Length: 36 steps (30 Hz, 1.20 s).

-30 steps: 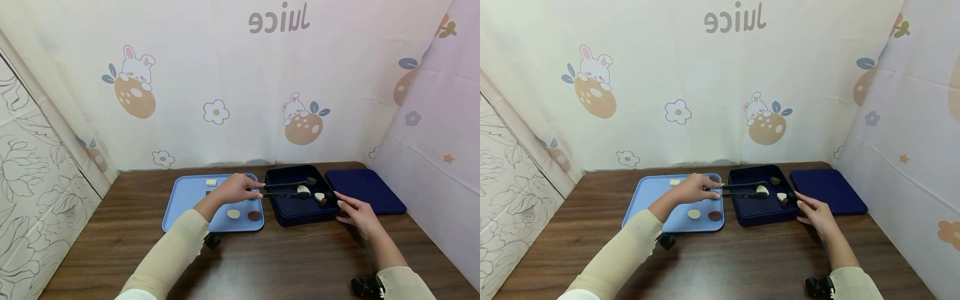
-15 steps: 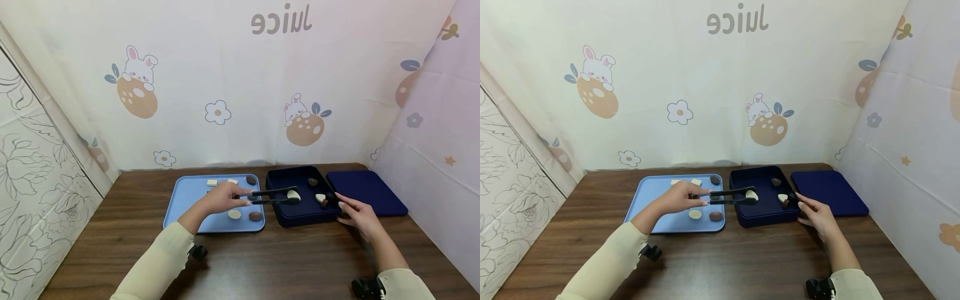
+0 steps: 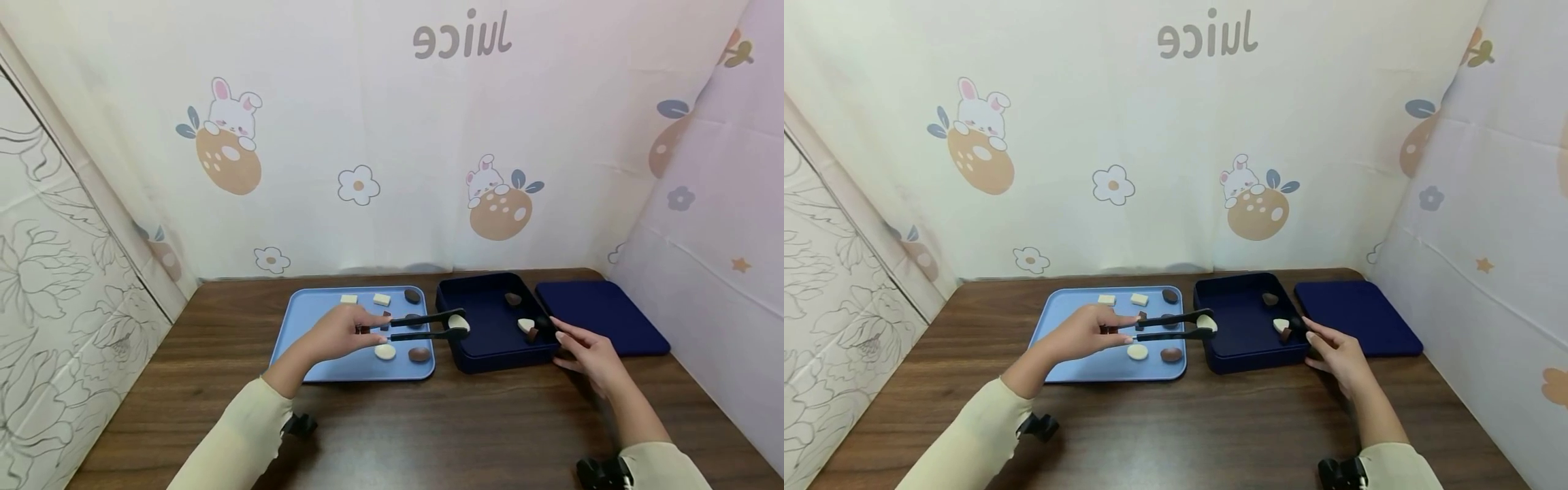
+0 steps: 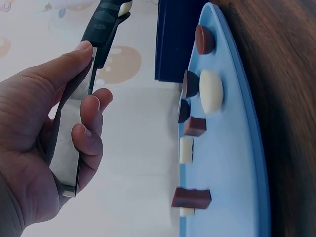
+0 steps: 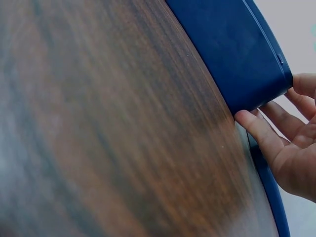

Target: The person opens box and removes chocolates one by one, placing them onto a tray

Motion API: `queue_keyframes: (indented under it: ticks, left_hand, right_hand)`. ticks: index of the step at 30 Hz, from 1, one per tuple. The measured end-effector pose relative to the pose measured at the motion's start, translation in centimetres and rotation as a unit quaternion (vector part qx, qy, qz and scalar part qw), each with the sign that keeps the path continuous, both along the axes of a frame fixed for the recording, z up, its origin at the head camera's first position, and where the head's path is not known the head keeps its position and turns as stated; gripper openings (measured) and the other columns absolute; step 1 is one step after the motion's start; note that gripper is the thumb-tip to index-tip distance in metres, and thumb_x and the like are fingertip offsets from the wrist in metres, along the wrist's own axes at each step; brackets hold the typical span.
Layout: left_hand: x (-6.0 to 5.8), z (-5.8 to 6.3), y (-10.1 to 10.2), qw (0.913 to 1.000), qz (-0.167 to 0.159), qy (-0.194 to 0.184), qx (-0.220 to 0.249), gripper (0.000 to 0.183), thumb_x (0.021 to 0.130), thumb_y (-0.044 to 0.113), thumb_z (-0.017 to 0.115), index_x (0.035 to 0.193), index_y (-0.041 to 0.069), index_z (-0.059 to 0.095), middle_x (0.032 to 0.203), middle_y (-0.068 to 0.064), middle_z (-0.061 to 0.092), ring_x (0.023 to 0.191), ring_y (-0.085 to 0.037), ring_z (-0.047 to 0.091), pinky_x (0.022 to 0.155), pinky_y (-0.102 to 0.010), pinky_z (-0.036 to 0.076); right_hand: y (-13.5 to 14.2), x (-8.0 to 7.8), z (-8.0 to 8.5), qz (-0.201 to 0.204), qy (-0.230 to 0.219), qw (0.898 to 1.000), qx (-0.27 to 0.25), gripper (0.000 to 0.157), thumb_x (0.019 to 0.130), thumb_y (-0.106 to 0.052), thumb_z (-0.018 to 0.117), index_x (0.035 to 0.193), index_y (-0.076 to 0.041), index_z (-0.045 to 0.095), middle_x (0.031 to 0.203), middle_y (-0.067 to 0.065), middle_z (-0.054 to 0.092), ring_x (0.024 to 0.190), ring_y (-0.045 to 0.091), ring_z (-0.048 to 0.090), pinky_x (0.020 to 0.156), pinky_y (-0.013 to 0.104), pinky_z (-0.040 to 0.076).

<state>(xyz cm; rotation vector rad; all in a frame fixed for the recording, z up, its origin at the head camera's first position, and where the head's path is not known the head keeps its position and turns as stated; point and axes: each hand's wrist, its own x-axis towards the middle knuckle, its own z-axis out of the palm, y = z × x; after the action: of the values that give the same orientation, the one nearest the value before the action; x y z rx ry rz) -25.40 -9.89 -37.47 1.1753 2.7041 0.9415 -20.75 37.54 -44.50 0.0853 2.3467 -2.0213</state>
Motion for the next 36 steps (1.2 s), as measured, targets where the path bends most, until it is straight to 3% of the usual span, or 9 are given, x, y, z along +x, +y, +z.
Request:
queue_keyframes:
  ticks: [3, 9, 19, 22, 30, 36]
  left_hand:
    - [0.4, 0.1, -0.8, 0.9998, 0.013, -0.013, 0.005, 0.040, 0.089, 0.030, 0.073, 0.126, 0.015, 0.067, 0.058, 0.008, 0.045, 0.051, -0.006, 0.038, 0.050, -0.023, 0.034]
    - [1.2, 0.2, -2.6, 0.9985, 0.045, -0.031, 0.003, 0.041, 0.089, 0.034, 0.073, 0.126, 0.017, 0.068, 0.056, 0.007, 0.043, 0.052, -0.008, 0.037, 0.050, -0.024, 0.035]
    - [2.0, 0.3, -5.5, 0.9977, 0.060, -0.024, 0.022, 0.040, 0.088, 0.029, 0.074, 0.124, 0.012, 0.069, 0.062, 0.009, 0.046, 0.059, -0.009, 0.042, 0.052, -0.024, 0.038]
    - [2.1, 0.3, -6.3, 0.9975, 0.064, -0.026, 0.016, 0.040, 0.089, 0.028, 0.074, 0.125, 0.012, 0.069, 0.063, 0.009, 0.046, 0.059, -0.010, 0.042, 0.052, -0.024, 0.038]
    - [2.9, -0.1, -8.1, 0.9959, 0.084, -0.033, 0.013, 0.041, 0.089, 0.031, 0.073, 0.126, 0.013, 0.068, 0.065, 0.009, 0.048, 0.059, -0.009, 0.041, 0.052, -0.024, 0.038]
    - [3.5, -0.7, -9.5, 0.9941, 0.095, -0.047, 0.020, 0.043, 0.089, 0.033, 0.072, 0.126, 0.012, 0.068, 0.063, 0.008, 0.049, 0.058, -0.007, 0.039, 0.051, -0.023, 0.037]
  right_hand:
    - [0.0, 0.0, 0.1, 0.000, 0.001, 1.000, -0.005, 0.053, 0.099, -0.026, 0.060, 0.147, -0.011, 0.044, 0.141, 0.003, 0.040, 0.102, -0.009, 0.054, 0.078, 0.031, 0.055]
    - [-0.1, 0.0, 0.2, 0.004, -0.005, 1.000, 0.004, 0.054, 0.099, -0.028, 0.059, 0.148, -0.012, 0.042, 0.155, 0.023, 0.019, 0.101, -0.011, 0.053, 0.079, 0.032, 0.055]
    - [0.0, -0.1, 0.1, 0.005, -0.005, 1.000, 0.018, 0.053, 0.099, -0.029, 0.058, 0.148, -0.013, 0.042, 0.154, 0.021, 0.023, 0.101, -0.011, 0.052, 0.079, 0.032, 0.055]
    - [0.1, 0.0, 0.0, 0.005, -0.004, 1.000, 0.018, 0.053, 0.099, -0.029, 0.058, 0.148, -0.013, 0.042, 0.153, 0.019, 0.025, 0.101, -0.012, 0.052, 0.079, 0.032, 0.055]
    - [0.2, 0.2, 0.0, 0.004, 0.005, 1.000, 0.009, 0.052, 0.099, -0.028, 0.058, 0.147, -0.012, 0.044, 0.138, -0.002, 0.042, 0.102, -0.010, 0.053, 0.078, 0.031, 0.055]
    - [0.1, 0.1, 0.0, 0.003, 0.002, 1.000, 0.005, 0.053, 0.099, -0.028, 0.059, 0.147, -0.011, 0.044, 0.136, -0.003, 0.043, 0.102, -0.010, 0.053, 0.079, 0.032, 0.055]
